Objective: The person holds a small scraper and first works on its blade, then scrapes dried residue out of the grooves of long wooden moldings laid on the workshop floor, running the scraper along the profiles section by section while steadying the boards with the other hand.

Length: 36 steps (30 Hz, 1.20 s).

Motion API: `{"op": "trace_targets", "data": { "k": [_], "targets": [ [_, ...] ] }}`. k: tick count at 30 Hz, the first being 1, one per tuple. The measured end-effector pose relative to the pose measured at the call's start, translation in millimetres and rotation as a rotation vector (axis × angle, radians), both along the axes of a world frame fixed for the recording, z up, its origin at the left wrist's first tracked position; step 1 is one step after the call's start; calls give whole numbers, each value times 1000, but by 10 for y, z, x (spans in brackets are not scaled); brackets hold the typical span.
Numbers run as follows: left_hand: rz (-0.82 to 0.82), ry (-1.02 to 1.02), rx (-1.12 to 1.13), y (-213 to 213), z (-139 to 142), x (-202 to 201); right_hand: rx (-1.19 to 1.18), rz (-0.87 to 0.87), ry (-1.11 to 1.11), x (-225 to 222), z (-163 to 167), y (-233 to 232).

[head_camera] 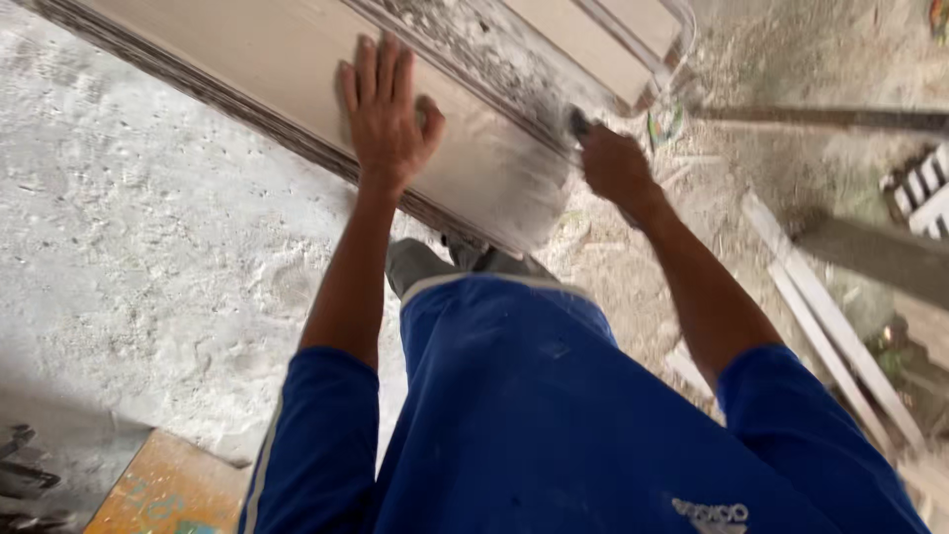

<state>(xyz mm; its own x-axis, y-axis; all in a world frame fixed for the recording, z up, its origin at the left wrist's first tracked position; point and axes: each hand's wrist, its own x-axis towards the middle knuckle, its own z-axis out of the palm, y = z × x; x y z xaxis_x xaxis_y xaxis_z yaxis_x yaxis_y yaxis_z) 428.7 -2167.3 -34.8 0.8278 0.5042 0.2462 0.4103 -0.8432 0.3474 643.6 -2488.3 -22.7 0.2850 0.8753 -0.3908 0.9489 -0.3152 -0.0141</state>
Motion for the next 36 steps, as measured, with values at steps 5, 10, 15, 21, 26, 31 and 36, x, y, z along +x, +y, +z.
{"op": "trace_targets", "data": {
  "k": [5, 10, 15, 21, 26, 31, 36],
  "targets": [
    [-5, -26, -39, 77, -112, -37, -157, 152, 131, -15, -326, 1896],
    [-11, -60, -37, 28, -205, -11, -139, -434, 349, 33, -328, 1083],
    [7, -73, -64, 76, -126, 8, -433, -135, 33, -36, 119, -1143],
    [47, 22, -138, 129, -265, -97, 61, -25, 100, -187, 281, -1605],
    [167, 39, -47, 371, -523, -280, 151, -111, 65, -207, 200, -213],
    [471, 23, -210, 779, -674, -516, -379, 114, -32, -67, 587, 295],
    [433, 100, -383, 797, -811, -543, -350, 191, -10, 10, 722, 917]
  ]
}}
